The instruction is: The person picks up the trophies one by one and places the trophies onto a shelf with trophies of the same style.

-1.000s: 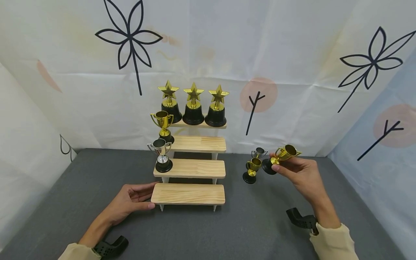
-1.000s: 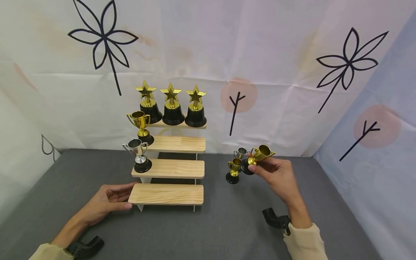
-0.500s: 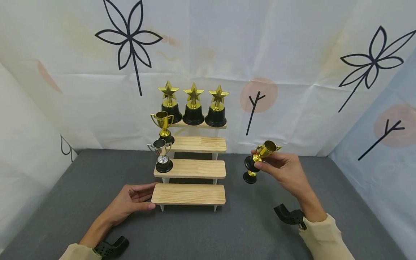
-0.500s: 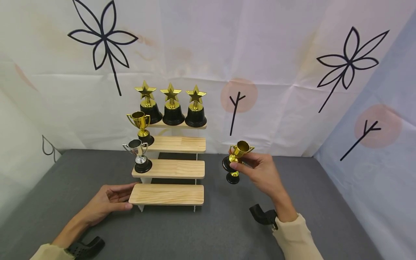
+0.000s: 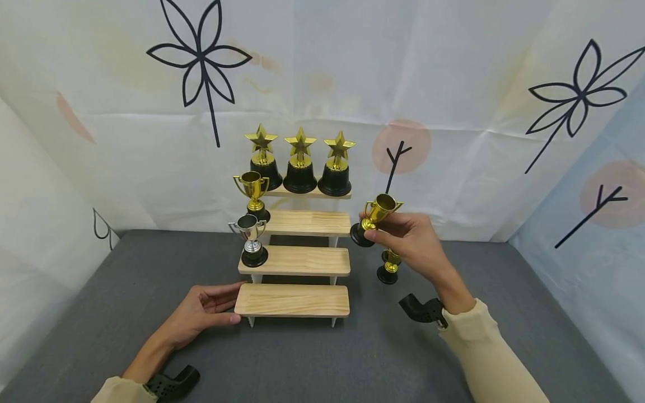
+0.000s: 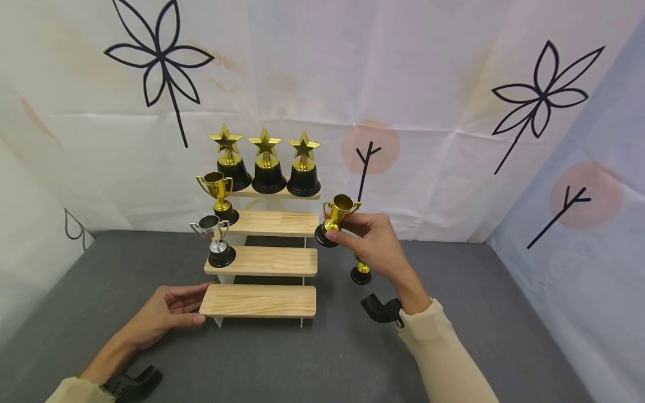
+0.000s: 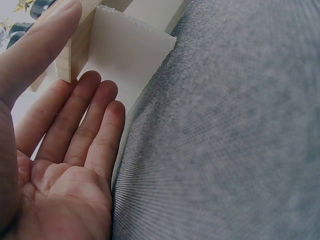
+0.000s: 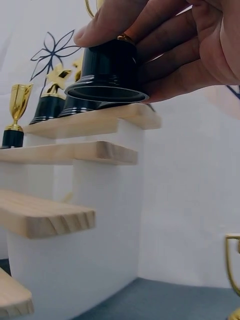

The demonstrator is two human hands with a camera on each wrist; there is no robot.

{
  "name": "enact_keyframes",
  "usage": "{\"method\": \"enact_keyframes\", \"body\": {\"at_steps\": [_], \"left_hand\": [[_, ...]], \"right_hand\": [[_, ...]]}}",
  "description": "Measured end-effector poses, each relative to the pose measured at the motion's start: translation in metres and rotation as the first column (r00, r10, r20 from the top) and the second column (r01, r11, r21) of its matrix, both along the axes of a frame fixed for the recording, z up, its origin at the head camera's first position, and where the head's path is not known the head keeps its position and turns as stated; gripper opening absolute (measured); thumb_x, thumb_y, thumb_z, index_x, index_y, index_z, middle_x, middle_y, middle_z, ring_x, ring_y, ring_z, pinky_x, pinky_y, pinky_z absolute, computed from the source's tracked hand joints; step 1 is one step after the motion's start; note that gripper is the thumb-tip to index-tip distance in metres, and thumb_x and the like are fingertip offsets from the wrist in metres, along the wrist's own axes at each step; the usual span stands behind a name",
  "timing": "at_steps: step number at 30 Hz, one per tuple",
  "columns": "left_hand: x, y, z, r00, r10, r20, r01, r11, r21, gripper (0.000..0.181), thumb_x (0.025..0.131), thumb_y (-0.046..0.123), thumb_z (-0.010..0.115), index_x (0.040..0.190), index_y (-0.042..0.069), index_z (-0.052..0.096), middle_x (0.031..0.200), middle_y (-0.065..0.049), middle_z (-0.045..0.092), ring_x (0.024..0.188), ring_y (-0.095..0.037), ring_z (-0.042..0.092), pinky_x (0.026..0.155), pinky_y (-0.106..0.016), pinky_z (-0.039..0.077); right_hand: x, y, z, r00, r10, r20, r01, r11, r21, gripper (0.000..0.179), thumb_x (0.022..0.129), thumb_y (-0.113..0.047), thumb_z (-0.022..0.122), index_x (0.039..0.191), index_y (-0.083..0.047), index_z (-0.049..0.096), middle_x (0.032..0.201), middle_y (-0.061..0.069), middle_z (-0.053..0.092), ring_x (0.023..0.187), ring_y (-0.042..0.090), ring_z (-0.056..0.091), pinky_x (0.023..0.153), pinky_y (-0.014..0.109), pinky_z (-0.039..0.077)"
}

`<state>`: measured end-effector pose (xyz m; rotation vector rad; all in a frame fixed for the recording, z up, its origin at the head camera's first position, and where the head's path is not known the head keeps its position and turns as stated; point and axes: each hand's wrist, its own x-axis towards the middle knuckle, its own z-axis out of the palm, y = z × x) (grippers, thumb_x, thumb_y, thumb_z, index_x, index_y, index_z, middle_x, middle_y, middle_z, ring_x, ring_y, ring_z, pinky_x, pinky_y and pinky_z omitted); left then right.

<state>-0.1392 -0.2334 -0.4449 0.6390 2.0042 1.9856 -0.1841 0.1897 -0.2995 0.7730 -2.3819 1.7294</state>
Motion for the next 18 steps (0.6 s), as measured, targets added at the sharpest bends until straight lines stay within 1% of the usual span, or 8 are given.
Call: {"method": "enact_keyframes", "body": {"at_steps": [2,4,9,12,14,16,18], "left_hand": [[0.0,-0.001,-0.001,1.0,-0.002,0.003,0.002,1.0,0.004,0.067,0.086,-0.009,0.074,0.142,-0.021,0.04,0.144,-0.028,0.051,0.124,-0.014,0.06,0.101,-0.031,0.053],[0.0,-0.001,0.0,1.0,-0.001,0.007,0.001,1.0,0.006,0.067,0.086,-0.009,0.074,0.142,-0.021,0.041,0.144,-0.026,0.052,0.124,-0.013,0.06,0.1,-0.031,0.053],[0.0,0.0,0.0,1.0,-0.009,-0.002,0.009,1.0,0.007,0.066,0.087,-0.009,0.074,0.142,-0.022,0.04,0.144,-0.04,0.042,0.124,-0.012,0.06,0.1,-0.029,0.053],[0.0,0.0,0.001,1.0,-0.011,-0.003,0.011,1.0,0.006,0.066,0.087,-0.009,0.073,0.142,-0.022,0.04,0.144,-0.045,0.038,0.124,-0.011,0.059,0.1,-0.029,0.053],[0.0,0.0,0.001,1.0,-0.008,-0.004,0.008,1.0,0.002,0.066,0.087,-0.009,0.074,0.142,-0.022,0.04,0.144,-0.044,0.038,0.124,-0.011,0.06,0.1,-0.029,0.053],[0.0,0.0,0.0,1.0,-0.001,0.0,0.001,1.0,-0.002,0.067,0.086,-0.009,0.074,0.142,-0.022,0.04,0.144,-0.041,0.042,0.123,-0.011,0.06,0.1,-0.03,0.053],[0.0,0.0,0.0,1.0,0.006,0.006,-0.006,1.0,-0.004,0.067,0.086,-0.009,0.075,0.142,-0.022,0.041,0.144,-0.037,0.045,0.123,-0.012,0.06,0.101,-0.031,0.053]], "right_hand": [[-0.004,-0.006,0.002,1.0,0.02,0.005,-0.02,1.0,-0.012,0.037,0.091,-0.003,0.077,0.127,0.002,0.07,0.122,0.015,0.071,0.112,0.021,0.069,0.093,0.031,0.059],[-0.008,-0.013,0.003,0.999,0.038,0.002,-0.038,0.999,-0.017,0.037,0.09,-0.002,0.076,0.126,0.002,0.07,0.122,0.015,0.071,0.112,0.022,0.069,0.094,0.033,0.059],[-0.018,-0.029,0.006,0.998,0.066,0.005,-0.066,0.998,-0.018,0.036,0.09,-0.002,0.076,0.125,0.004,0.07,0.121,0.014,0.072,0.111,0.024,0.07,0.094,0.034,0.059],[-0.023,-0.039,0.007,0.997,0.076,0.018,-0.076,0.997,-0.014,0.035,0.09,-0.004,0.077,0.125,0.002,0.071,0.12,0.013,0.072,0.109,0.024,0.07,0.089,0.034,0.061],[-0.027,-0.046,0.008,0.996,0.081,0.029,-0.08,0.997,-0.016,0.034,0.091,-0.005,0.077,0.124,0.001,0.072,0.119,0.012,0.073,0.108,0.024,0.071,0.087,0.035,0.062],[-0.03,-0.052,0.009,0.996,0.084,0.037,-0.084,0.996,-0.017,0.032,0.091,-0.007,0.077,0.123,0.0,0.073,0.118,0.011,0.073,0.107,0.023,0.071,0.088,0.035,0.062],[-0.034,-0.058,0.009,0.995,0.088,0.042,-0.088,0.996,-0.019,0.031,0.091,-0.007,0.077,0.122,-0.001,0.073,0.118,0.011,0.073,0.107,0.022,0.071,0.091,0.035,0.06]]}}
